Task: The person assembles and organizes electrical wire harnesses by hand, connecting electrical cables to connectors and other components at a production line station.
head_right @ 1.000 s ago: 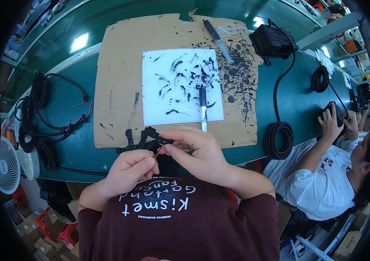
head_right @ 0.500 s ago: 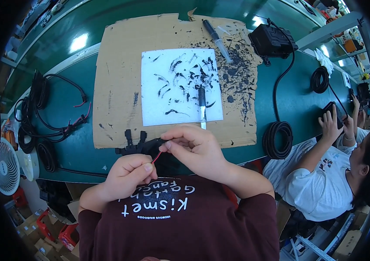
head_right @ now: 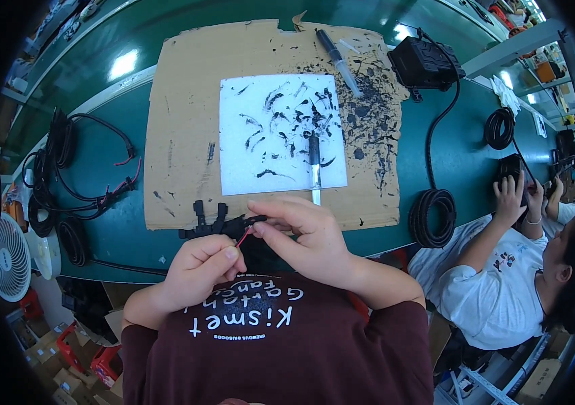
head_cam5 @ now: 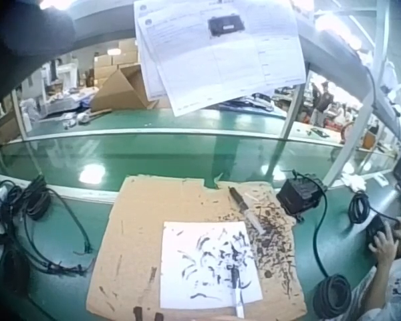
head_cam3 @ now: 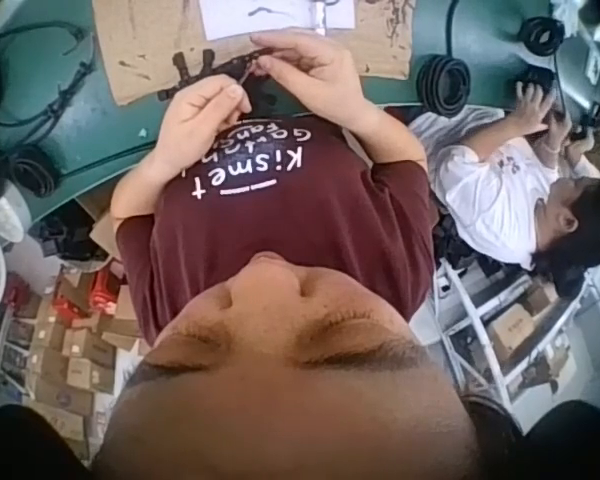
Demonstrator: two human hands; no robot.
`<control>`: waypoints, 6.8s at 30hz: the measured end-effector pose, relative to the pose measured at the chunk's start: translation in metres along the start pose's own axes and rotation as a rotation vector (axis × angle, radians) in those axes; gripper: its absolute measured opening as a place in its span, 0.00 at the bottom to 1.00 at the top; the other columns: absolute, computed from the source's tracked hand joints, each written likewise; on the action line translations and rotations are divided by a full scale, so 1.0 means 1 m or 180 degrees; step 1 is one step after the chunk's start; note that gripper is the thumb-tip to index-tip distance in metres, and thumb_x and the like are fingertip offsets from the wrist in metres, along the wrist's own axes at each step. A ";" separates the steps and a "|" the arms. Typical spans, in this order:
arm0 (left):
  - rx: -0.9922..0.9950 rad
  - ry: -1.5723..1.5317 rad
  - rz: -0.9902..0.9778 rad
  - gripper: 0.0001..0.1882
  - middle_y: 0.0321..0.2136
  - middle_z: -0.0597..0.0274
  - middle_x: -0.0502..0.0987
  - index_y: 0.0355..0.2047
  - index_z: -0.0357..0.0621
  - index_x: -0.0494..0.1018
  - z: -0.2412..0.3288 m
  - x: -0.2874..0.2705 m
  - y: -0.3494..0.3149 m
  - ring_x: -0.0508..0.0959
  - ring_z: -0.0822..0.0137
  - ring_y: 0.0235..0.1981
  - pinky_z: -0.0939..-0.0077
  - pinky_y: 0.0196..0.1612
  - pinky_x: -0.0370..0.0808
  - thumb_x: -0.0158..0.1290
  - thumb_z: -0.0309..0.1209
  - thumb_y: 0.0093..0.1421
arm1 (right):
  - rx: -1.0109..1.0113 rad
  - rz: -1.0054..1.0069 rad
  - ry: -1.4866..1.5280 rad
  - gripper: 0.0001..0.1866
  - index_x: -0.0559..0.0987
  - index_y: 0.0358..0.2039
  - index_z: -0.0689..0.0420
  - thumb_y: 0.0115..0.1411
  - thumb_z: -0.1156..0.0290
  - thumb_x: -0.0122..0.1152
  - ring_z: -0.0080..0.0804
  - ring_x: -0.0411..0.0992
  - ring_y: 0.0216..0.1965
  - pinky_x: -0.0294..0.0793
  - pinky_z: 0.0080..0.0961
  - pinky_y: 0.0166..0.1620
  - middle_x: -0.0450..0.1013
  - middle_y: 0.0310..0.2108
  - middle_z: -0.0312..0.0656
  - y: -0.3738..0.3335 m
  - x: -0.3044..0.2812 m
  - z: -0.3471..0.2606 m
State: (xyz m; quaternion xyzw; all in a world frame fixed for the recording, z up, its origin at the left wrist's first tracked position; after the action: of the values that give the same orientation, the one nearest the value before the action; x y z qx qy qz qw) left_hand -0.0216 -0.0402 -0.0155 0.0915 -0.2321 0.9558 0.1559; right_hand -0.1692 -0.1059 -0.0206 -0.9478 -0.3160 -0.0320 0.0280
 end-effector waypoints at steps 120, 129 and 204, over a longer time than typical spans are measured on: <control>0.0847 -0.1024 0.1204 0.08 0.24 0.68 0.71 0.41 0.39 0.68 -0.025 -0.034 0.014 0.68 0.80 0.21 0.88 0.25 0.64 0.50 0.24 0.60 | 0.0681 -0.0211 -0.0034 0.33 0.68 0.52 0.56 0.45 0.70 0.71 0.25 0.64 0.45 0.64 0.23 0.49 0.66 0.43 0.38 -0.003 -0.089 0.001; 0.1338 -0.0629 0.1194 0.08 0.33 0.64 0.65 0.34 0.36 0.66 -0.016 -0.034 0.013 0.71 0.77 0.27 0.87 0.30 0.68 0.53 0.16 0.55 | -0.0448 -0.1789 0.1982 0.38 0.67 0.50 0.69 0.40 0.72 0.75 0.37 0.72 0.37 0.73 0.28 0.41 0.69 0.42 0.59 -0.037 -0.042 -0.028; 0.2430 0.1484 0.1003 0.08 0.24 0.56 0.71 0.33 0.35 0.69 0.013 -0.023 -0.009 0.70 0.64 0.23 0.75 0.28 0.66 0.45 0.29 0.63 | -0.0812 -0.2309 0.1566 0.30 0.73 0.44 0.67 0.48 0.58 0.71 0.40 0.74 0.30 0.70 0.27 0.28 0.73 0.30 0.53 -0.026 -0.024 -0.040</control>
State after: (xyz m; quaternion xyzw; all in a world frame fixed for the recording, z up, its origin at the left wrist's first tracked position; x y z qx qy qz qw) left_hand 0.0047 -0.0447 -0.0059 -0.1110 0.1660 0.9798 0.0122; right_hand -0.2055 -0.1026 0.0180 -0.7360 -0.6050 -0.3025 -0.0278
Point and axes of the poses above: each hand's wrist, its own y-axis towards the middle knuckle, its own x-axis out of the palm, z = x × y, the point moved 5 cm from there along y, towards the middle knuckle
